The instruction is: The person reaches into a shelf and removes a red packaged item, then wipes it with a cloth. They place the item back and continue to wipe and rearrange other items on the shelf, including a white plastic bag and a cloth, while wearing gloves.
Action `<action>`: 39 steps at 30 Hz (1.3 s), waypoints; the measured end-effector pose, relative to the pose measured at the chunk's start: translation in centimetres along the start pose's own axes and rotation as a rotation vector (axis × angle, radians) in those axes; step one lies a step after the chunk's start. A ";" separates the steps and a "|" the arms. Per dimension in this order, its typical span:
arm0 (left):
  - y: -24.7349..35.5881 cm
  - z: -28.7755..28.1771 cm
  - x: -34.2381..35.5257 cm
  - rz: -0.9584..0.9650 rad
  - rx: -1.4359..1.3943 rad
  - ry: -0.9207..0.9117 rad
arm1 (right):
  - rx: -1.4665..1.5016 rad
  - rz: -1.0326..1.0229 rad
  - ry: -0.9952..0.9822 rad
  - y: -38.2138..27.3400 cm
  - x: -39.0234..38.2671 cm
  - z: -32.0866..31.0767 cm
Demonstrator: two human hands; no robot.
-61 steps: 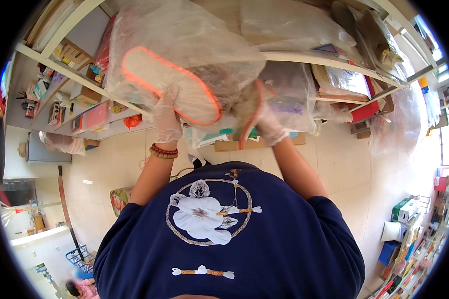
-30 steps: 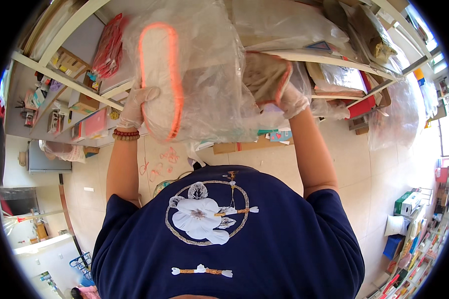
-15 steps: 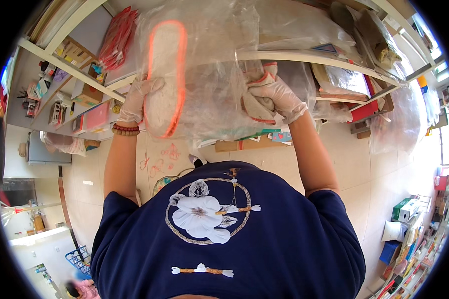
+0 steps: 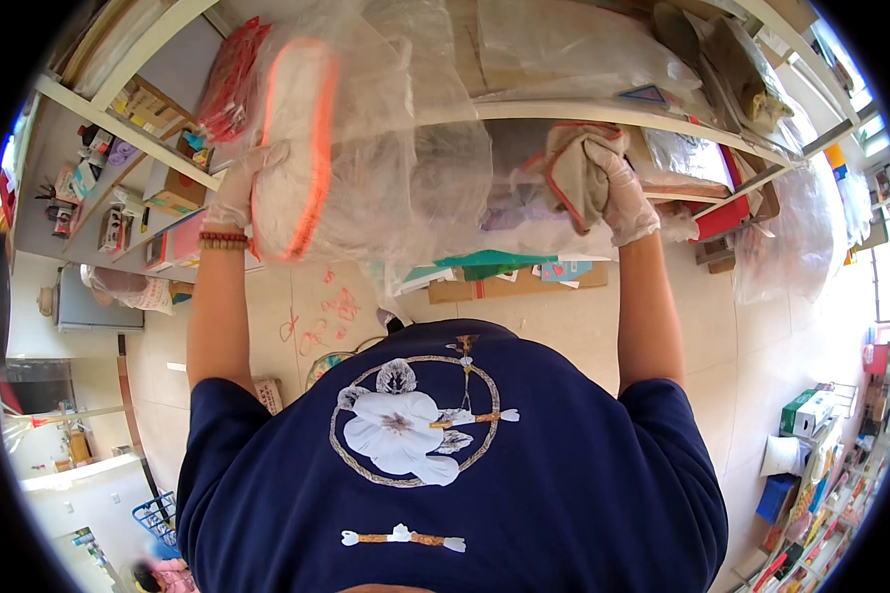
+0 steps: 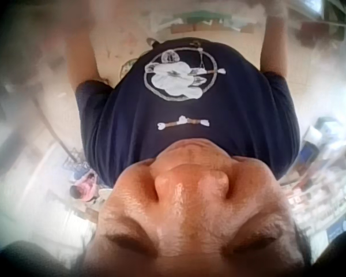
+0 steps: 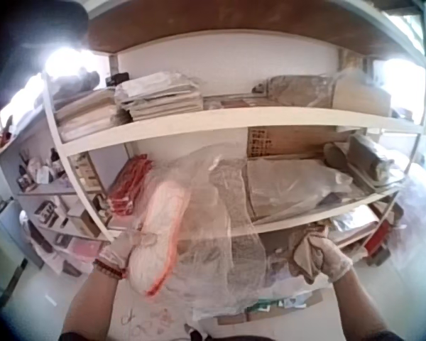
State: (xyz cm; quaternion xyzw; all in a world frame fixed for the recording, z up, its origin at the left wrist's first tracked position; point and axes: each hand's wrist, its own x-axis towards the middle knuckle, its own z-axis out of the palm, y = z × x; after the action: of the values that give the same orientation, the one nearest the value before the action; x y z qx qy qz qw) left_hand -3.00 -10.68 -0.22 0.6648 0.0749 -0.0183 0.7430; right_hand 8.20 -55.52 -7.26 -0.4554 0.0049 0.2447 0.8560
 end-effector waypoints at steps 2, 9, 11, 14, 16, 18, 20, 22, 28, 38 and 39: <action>0.6 -0.4 1.9 0.084 0.168 -0.001 | 0.031 0.005 -0.122 1.2 0.6 0.9; 6.0 0.5 7.3 -0.059 0.452 -0.150 | 0.105 0.239 -0.236 5.7 1.3 5.1; 7.1 0.2 9.1 -0.228 0.478 -0.223 | 0.016 0.281 -0.200 7.0 2.2 5.3; 6.2 -0.7 12.3 -0.242 0.486 -0.280 | -0.041 0.281 -0.248 8.9 3.4 5.9; 5.9 -0.7 13.7 -0.178 0.674 -0.242 | -0.029 0.303 -0.308 9.1 3.4 7.3; 5.0 -0.7 14.4 -0.067 0.862 -0.155 | -0.031 0.323 -0.280 8.7 3.0 8.3; 3.9 -0.9 14.8 0.088 1.047 -0.013 | -0.053 0.302 -0.272 8.3 2.6 9.1; 4.4 -0.7 14.4 0.115 1.235 0.083 | 0.050 0.352 -0.283 7.5 1.7 9.1; 5.6 6.0 2.6 0.511 0.879 0.288 | 0.360 0.070 -0.168 5.8 -0.8 4.1; -3.5 10.3 -1.6 -0.356 -0.121 -0.102 | -1.579 -0.738 -0.100 5.0 -1.0 4.4; -3.7 10.9 -1.7 -0.336 -0.110 -0.058 | -1.766 -0.779 -0.040 4.2 -1.5 5.7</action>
State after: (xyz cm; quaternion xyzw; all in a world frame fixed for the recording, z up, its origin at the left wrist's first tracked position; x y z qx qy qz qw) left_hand -4.21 -22.05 -2.50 0.6004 0.1645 -0.1574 0.7666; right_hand 3.87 -49.73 -6.78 -0.9004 -0.3471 -0.1334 0.2260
